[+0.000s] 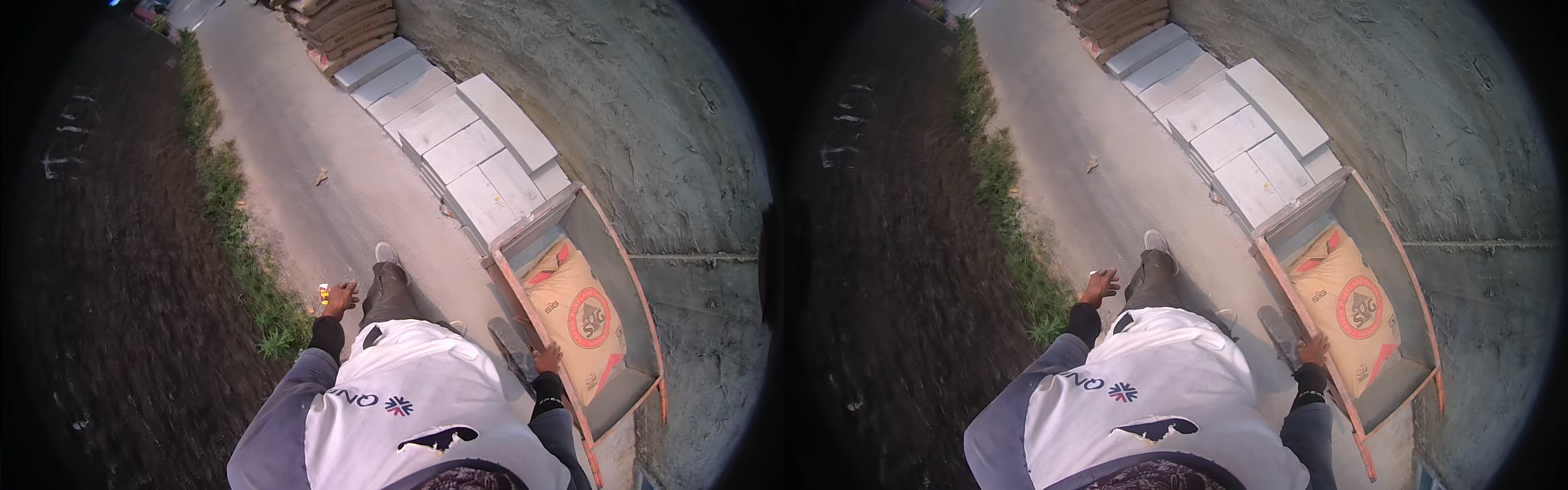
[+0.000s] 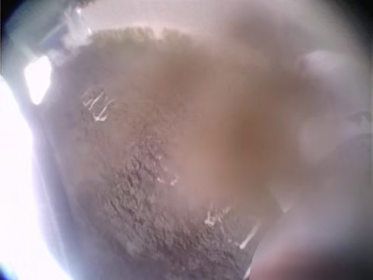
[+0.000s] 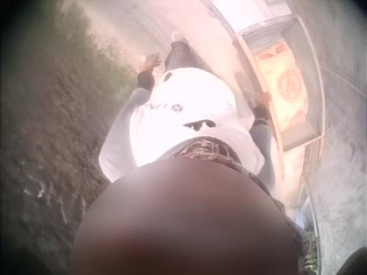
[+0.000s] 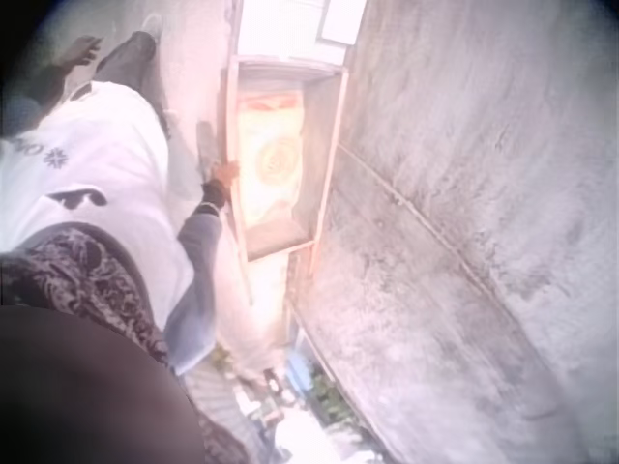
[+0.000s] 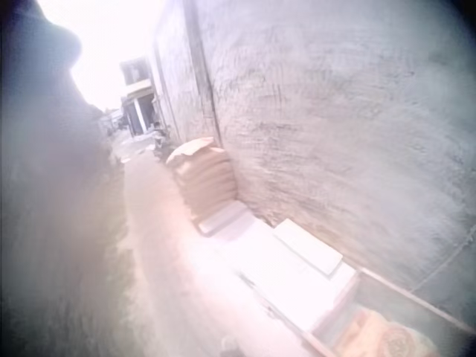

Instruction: The person lifts several cement bags from a stack and places them onto a hand truck. They then push the hand truck along a narrow street and into a construction site, where they unload the bags.

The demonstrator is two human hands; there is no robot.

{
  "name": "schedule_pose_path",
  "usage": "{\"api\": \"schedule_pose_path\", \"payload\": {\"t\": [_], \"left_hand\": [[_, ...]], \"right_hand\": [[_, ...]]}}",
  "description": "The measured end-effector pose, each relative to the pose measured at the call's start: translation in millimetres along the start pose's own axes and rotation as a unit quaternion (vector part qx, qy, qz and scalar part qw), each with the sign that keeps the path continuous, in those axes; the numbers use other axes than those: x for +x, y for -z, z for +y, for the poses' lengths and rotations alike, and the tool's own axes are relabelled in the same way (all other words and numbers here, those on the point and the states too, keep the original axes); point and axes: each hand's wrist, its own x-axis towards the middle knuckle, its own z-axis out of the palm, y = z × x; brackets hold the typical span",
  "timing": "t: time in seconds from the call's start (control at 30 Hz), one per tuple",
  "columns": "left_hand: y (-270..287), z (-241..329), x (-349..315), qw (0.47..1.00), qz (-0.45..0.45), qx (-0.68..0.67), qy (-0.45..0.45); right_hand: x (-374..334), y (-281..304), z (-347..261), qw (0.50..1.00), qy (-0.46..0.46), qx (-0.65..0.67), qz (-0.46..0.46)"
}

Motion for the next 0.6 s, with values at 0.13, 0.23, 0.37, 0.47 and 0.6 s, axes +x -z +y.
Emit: {"api": "schedule_pose_path", "payload": {"t": [0.13, 0.23, 0.37, 0.47, 0.6], "left_hand": [[65.0, 41.3, 35.0, 0.999, 0.028, -0.007, 0.015], [118.5, 70.2, 66.4, 0.997, 0.068, -0.041, 0.016], [168.2, 94.8, 98.4, 0.988, 0.102, -0.108, 0.030], [206.9, 131.7, 106.7, 0.983, 0.138, -0.118, 0.036], [199.2, 155.6, 134.2, 0.974, 0.132, -0.184, 0.030]], "right_hand": [[-2.3, -33.1, -5.1, 0.991, -0.065, -0.115, 0.012], [7.6, -31.0, -107.3, 0.989, -0.138, -0.048, 0.021], [54.2, -85.3, -187.5, 0.971, 0.179, -0.135, -0.088], [31.4, -55.0, -297.0, 0.937, 0.319, -0.002, -0.143], [83.2, -0.7, -361.4, 0.907, 0.416, -0.007, -0.072]]}}
